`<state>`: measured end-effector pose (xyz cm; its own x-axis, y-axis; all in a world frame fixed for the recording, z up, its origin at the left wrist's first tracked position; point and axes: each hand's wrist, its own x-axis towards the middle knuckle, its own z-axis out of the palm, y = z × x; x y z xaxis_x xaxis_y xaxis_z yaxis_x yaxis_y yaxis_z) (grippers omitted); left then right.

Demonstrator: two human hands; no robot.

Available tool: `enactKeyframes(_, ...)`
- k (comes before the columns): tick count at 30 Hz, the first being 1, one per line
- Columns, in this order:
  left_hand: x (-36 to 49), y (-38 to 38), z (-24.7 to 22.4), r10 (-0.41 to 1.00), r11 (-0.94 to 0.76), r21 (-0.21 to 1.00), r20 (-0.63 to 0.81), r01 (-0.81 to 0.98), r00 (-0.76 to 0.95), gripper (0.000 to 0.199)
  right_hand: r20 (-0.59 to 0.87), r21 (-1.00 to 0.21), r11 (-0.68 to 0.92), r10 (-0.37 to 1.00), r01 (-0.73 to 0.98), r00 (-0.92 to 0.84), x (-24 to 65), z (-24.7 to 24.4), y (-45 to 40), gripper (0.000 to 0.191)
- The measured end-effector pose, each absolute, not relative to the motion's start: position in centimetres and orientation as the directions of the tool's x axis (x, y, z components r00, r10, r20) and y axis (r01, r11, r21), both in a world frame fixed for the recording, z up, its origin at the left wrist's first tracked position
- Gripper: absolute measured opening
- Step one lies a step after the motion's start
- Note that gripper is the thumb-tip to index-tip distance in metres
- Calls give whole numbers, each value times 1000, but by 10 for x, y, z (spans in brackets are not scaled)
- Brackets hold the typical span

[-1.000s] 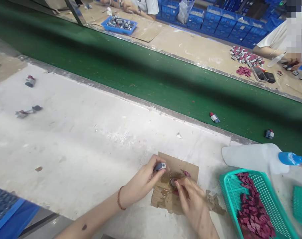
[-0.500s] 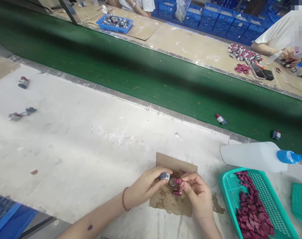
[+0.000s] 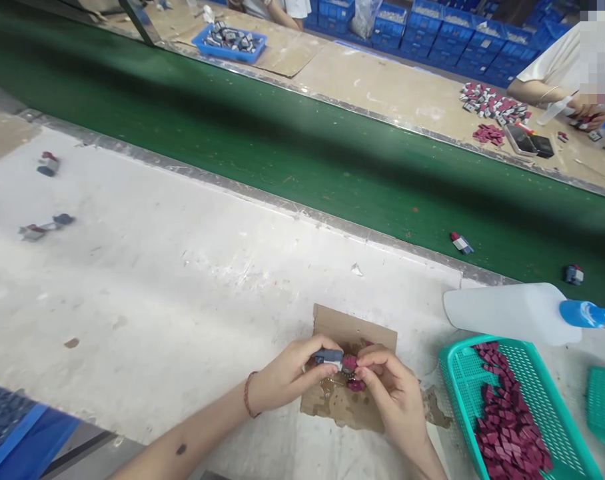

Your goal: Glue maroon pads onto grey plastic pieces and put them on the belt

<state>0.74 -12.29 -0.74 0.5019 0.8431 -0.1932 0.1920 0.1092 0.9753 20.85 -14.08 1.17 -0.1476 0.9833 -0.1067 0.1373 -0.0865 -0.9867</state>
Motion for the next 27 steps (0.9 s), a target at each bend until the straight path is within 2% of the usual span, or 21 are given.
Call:
enactKeyframes(9, 10, -121, -5, 817, 16, 970, -153, 243, 556, 17, 5, -928, 127, 944, 350, -330, 214, 20, -137, 16)
enactKeyframes(13, 13, -122, -2, 814, -47, 961, -121, 273, 568, 21, 60, -903, 202, 934, 380, -353, 211, 18, -140, 17)
enactKeyframes(16, 14, -124, 5, 826, -21, 964, -133, 266, 548, 21, 98, -883, 243, 932, 402, -348, 213, 20, -142, 16)
enactKeyframes(18, 13, -118, 11, 847, 27, 968, -155, 250, 508, 19, 183, -849, 251, 965, 465, -186, 219, 25, -141, 11)
enactKeyframes(19, 13, -112, 12, 864, 48, 971, -159, 235, 477, 18, 262, -834, 235, 965, 499, -16, 224, 29, -139, 11)
enactKeyframes(20, 12, -102, 13, 884, 67, 976, -155, 209, 440, 18, 345, -828, 201, 919, 523, 193, 230, 34, -136, 17)
enactKeyframes(22, 12, -71, 12, 929, 85, 987, -127, 133, 348, 19, 423, -853, 103, 711, 512, 562, 245, 43, -126, 39)
enactKeyframes(24, 14, -29, 9, 969, 60, 996, -74, 68, 235, 22, 368, -893, -4, 569, 450, 735, 260, 51, -114, 67)
enactKeyframes(25, 15, -7, 8, 985, 21, 998, -31, 62, 169, 24, 320, -908, -57, 546, 415, 774, 266, 53, -108, 79)
enactKeyframes(27, 16, 33, 9, 997, -60, 985, 52, 159, 54, 25, 246, -923, -120, 550, 366, 798, 275, 52, -97, 93)
